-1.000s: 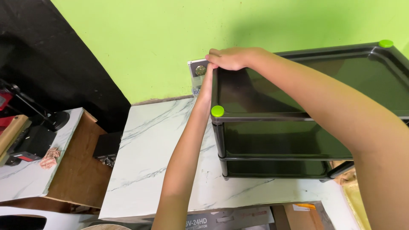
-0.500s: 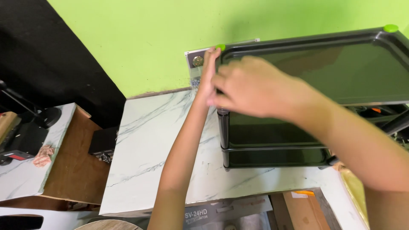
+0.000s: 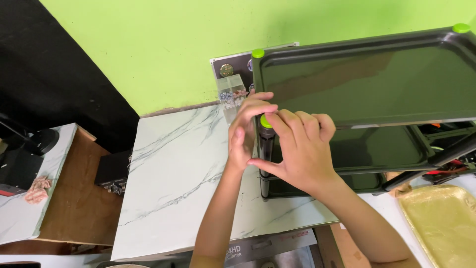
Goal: The person assembles a three-tier black plastic shelf by inserting black support poles into the trays and securing them with green corner caps. After assembling the unit, the person organizes several red boxes of tissue paper onto the middle shelf.
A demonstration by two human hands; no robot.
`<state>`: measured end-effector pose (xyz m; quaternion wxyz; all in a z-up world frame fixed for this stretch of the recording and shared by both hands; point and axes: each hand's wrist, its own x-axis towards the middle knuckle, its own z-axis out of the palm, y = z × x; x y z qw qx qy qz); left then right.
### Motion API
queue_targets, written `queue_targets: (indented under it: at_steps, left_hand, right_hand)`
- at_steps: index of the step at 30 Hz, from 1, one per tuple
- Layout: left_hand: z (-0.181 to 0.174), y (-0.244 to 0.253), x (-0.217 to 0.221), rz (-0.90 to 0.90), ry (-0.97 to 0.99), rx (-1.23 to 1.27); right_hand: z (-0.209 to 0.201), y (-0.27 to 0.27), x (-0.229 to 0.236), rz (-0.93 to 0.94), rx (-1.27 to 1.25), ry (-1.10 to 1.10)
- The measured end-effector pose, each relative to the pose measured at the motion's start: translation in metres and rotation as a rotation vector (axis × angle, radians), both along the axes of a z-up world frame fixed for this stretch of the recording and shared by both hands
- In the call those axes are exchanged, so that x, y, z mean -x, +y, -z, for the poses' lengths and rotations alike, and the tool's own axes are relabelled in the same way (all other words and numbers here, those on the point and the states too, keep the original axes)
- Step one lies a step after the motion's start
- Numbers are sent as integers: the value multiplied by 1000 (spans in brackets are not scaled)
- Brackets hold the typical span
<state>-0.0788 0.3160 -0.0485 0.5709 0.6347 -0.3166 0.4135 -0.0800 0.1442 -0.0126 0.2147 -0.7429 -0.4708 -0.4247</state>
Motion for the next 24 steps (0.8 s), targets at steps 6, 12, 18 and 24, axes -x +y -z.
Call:
queue_targets:
  at_steps: [6,12,18,24]
  left_hand:
    - [-11,0,20,-41,61,-184]
    - [28,-16,-6,-61,-123,-5]
    - [27,-11,-10,-23,-133,45]
    - [17,-13,-6,-55,-135,15]
  right_hand:
    - [25,25,-3,195,-187,-51]
    - [53,41,-19,183,-417,-101]
    - [49,49,-23,195,-479,-162]
    - [47,50,-22,187,-536,-190]
